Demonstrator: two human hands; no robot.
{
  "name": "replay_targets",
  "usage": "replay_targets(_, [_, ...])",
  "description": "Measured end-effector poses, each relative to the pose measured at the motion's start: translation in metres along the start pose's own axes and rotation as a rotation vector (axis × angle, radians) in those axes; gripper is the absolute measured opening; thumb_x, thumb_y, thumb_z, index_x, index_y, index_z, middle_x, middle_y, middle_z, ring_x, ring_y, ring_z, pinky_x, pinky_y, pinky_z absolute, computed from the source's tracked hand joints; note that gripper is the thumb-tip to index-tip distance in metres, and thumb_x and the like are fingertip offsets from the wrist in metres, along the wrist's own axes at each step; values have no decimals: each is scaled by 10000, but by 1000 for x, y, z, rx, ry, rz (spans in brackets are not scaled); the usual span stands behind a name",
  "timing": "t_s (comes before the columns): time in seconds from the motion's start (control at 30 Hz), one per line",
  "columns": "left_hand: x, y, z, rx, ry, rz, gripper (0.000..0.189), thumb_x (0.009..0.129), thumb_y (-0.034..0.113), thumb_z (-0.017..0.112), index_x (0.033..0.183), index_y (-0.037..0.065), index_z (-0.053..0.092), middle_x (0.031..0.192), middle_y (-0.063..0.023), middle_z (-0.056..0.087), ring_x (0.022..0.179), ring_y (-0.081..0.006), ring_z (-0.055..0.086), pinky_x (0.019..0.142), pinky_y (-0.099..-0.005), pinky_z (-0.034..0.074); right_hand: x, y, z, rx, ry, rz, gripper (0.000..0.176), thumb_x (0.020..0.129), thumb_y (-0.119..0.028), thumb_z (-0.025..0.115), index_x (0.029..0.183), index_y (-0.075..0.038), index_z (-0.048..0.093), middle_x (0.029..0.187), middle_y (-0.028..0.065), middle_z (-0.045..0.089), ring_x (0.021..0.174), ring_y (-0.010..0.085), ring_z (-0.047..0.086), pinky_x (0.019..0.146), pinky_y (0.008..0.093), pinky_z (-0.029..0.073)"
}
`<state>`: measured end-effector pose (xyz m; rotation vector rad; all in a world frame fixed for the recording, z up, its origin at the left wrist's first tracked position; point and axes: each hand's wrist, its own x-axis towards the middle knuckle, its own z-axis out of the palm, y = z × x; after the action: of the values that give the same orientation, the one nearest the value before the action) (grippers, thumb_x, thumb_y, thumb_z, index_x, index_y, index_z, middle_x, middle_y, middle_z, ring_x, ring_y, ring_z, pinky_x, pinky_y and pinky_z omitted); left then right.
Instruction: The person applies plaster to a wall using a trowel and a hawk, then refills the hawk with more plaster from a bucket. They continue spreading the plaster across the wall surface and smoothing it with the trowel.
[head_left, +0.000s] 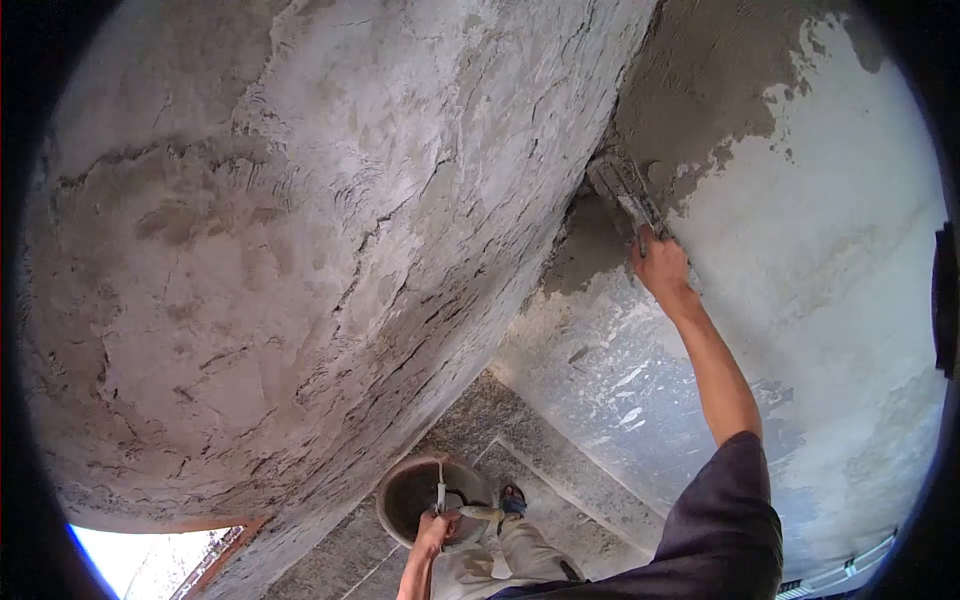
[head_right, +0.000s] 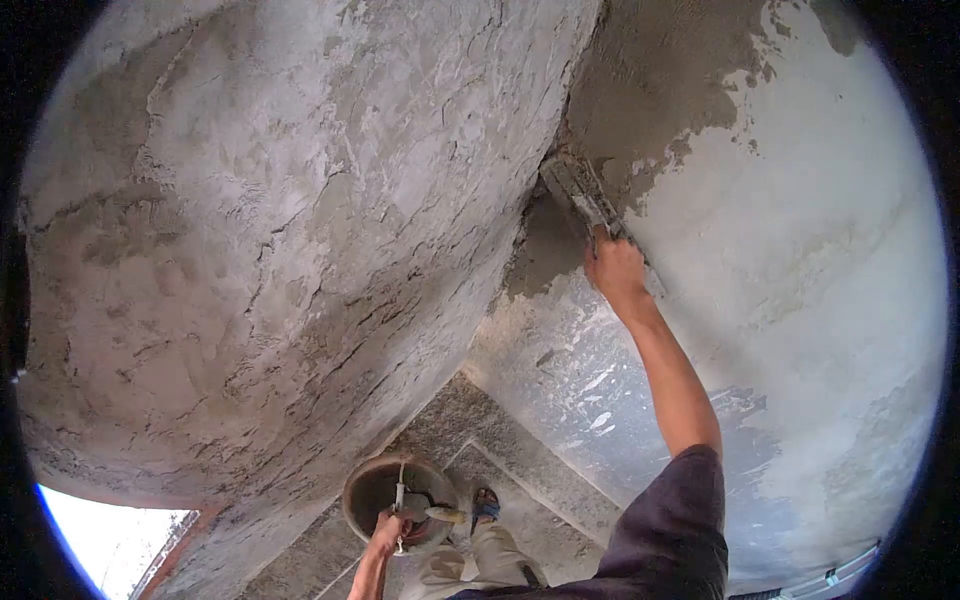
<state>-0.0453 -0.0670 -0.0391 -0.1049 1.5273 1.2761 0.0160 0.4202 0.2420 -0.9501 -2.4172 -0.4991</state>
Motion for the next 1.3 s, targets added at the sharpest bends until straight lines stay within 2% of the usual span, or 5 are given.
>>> replay_targets(0.3, [0, 1, -8, 62, -66, 61, 193, 741, 148, 624, 612, 36, 534, 544, -35, 505, 470, -122, 449, 442, -286, 338, -88, 20, 59, -48, -498, -310, 190, 772, -215, 561, 794, -44, 641, 708, 201, 638, 643, 361, 640, 619, 496, 508])
replay_targets(0.4, [-11, 2, -10, 71, -29, 38, 175, 737, 141, 620, 626, 28, 548, 539, -37, 508, 467, -126, 460, 443, -281, 349, -96, 20, 22, 27, -492, -84, 269, 768, -287, 618, 927, -73, 652, 703, 211, 627, 660, 388, 621, 644, 485, 500])
replay_targets(0.63, [-5, 18, 5, 41, -70, -10, 176, 749, 97, 571, 602, 25, 508, 512, -43, 467, 449, -136, 449, 446, -287, 378, -50, 32, -39, -179, 138, -146, 201, 808, -220, 601, 955, -84, 603, 580, 139, 603, 507, 313, 614, 507, 443, 499])
replay_targets(1.07, [2, 7, -3, 100, -63, -42, 187, 782, 143, 590, 667, 21, 508, 535, -23, 449, 485, -131, 444, 478, -315, 419, -198, 53, 47, -85, -495, -54, 374, 759, -255, 647, 1071, -65, 564, 615, 174, 611, 576, 351, 623, 560, 480, 495])
replay_targets(1.3, [18, -10, 7, 181, -110, -14, 200, 775, 160, 601, 635, 41, 522, 528, -30, 481, 456, -126, 414, 439, -307, 303, -65, 24, -35, 101, 411, 186, 322, 858, -263, 580, 1079, -30, 559, 741, 243, 627, 644, 412, 622, 567, 468, 500])
